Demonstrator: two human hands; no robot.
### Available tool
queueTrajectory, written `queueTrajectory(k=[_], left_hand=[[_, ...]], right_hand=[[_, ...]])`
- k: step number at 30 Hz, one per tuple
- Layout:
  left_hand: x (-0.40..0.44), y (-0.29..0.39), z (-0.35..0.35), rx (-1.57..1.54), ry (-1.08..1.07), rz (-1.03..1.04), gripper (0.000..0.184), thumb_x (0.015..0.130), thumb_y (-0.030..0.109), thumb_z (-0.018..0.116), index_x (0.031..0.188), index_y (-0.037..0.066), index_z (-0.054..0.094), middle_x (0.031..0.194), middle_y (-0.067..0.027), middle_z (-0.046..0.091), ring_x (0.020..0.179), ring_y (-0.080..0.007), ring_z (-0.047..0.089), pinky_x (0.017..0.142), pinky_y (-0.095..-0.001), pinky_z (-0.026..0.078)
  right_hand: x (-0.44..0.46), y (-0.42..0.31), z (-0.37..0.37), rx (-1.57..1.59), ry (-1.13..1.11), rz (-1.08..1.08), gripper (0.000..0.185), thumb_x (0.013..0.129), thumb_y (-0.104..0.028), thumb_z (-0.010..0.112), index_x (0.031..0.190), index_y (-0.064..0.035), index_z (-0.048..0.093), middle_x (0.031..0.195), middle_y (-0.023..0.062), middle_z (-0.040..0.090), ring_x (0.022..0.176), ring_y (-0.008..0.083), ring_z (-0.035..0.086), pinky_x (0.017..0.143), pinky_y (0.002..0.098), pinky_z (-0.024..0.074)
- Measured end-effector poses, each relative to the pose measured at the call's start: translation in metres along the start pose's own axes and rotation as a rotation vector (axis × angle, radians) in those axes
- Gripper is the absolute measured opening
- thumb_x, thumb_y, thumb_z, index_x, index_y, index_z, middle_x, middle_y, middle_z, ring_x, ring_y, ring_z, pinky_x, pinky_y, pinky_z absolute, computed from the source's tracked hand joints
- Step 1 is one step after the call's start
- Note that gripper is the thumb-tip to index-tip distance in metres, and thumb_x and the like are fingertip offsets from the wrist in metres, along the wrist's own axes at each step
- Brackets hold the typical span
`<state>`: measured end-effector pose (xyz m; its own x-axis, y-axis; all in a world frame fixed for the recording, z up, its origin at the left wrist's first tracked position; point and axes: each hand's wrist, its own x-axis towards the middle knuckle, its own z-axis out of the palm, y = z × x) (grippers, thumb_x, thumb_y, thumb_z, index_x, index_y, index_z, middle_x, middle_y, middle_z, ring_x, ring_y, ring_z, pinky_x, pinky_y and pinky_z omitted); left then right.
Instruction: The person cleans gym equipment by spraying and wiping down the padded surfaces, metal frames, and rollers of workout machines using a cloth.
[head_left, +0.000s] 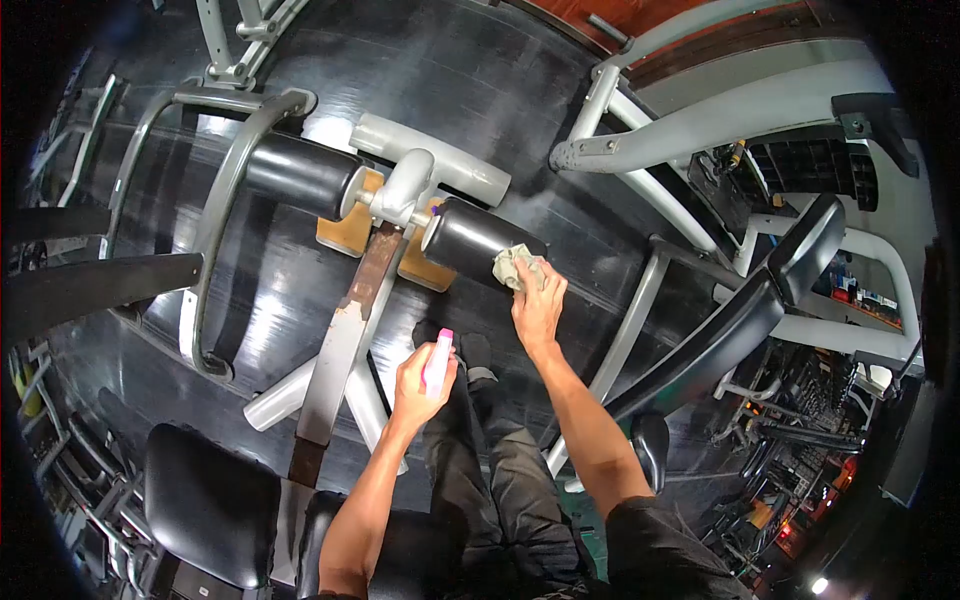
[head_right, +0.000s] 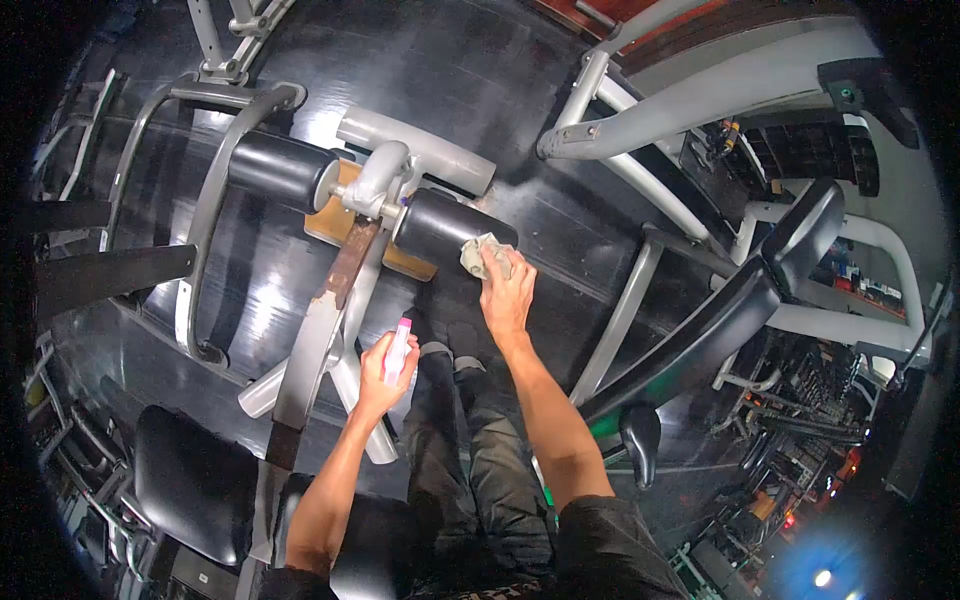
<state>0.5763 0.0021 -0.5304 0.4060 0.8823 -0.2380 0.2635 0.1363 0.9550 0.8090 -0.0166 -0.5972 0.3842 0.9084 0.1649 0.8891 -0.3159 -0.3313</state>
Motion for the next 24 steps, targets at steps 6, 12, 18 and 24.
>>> queueTrajectory(k=[6, 12, 18, 24], left_hand=[[0.002, 0.000, -0.002, -0.008, 0.027, 0.001, 0.014, 0.082, 0.001, 0.068, 0.095, -0.002, 0.064, 0.089, -0.0128, 0.070, 0.081, -0.0224, 0.070, 0.073, -0.0315, 0.054], [0.001, 0.001, -0.001, -0.027, 0.016, -0.029, 0.014, 0.082, 0.001, 0.068, 0.095, -0.002, 0.064, 0.088, -0.0133, 0.070, 0.082, -0.0247, 0.071, 0.074, -0.0324, 0.054], [-0.001, -0.005, 0.001, -0.028, 0.024, -0.072, 0.012, 0.087, 0.002, 0.066, 0.100, 0.002, 0.064, 0.081, -0.0034, 0.067, 0.064, -0.0063, 0.059, 0.058, -0.0230, 0.048], [0.000, -0.006, -0.002, -0.009, 0.025, -0.020, 0.012, 0.089, 0.004, 0.066, 0.100, 0.002, 0.063, 0.080, -0.0026, 0.066, 0.064, -0.0066, 0.059, 0.057, -0.0236, 0.047]], right_hand=[[0.002, -0.015, -0.003, 0.085, 0.049, 0.147, 0.058, 0.076, 0.001, 0.069, 0.129, -0.0212, 0.060, 0.122, 0.0167, 0.052, 0.114, 0.0371, 0.049, 0.096, 0.0465, 0.0417], [0.075, -0.053, -0.012, 0.319, 0.233, 0.048, 0.048, 0.083, -0.007, 0.064, 0.129, -0.0157, 0.059, 0.119, 0.0174, 0.054, 0.113, 0.0362, 0.051, 0.099, 0.0466, 0.0400], [0.104, -0.093, 0.030, 0.034, -0.108, -0.057, 0.039, 0.084, -0.018, 0.068, 0.123, -0.0191, 0.061, 0.116, 0.0124, 0.057, 0.108, 0.0328, 0.054, 0.091, 0.0481, 0.0418], [0.060, -0.024, -0.009, -0.046, -0.131, -0.058, 0.037, 0.080, -0.009, 0.063, 0.116, -0.0197, 0.064, 0.111, 0.0118, 0.059, 0.104, 0.0332, 0.057, 0.086, 0.0466, 0.0445]])
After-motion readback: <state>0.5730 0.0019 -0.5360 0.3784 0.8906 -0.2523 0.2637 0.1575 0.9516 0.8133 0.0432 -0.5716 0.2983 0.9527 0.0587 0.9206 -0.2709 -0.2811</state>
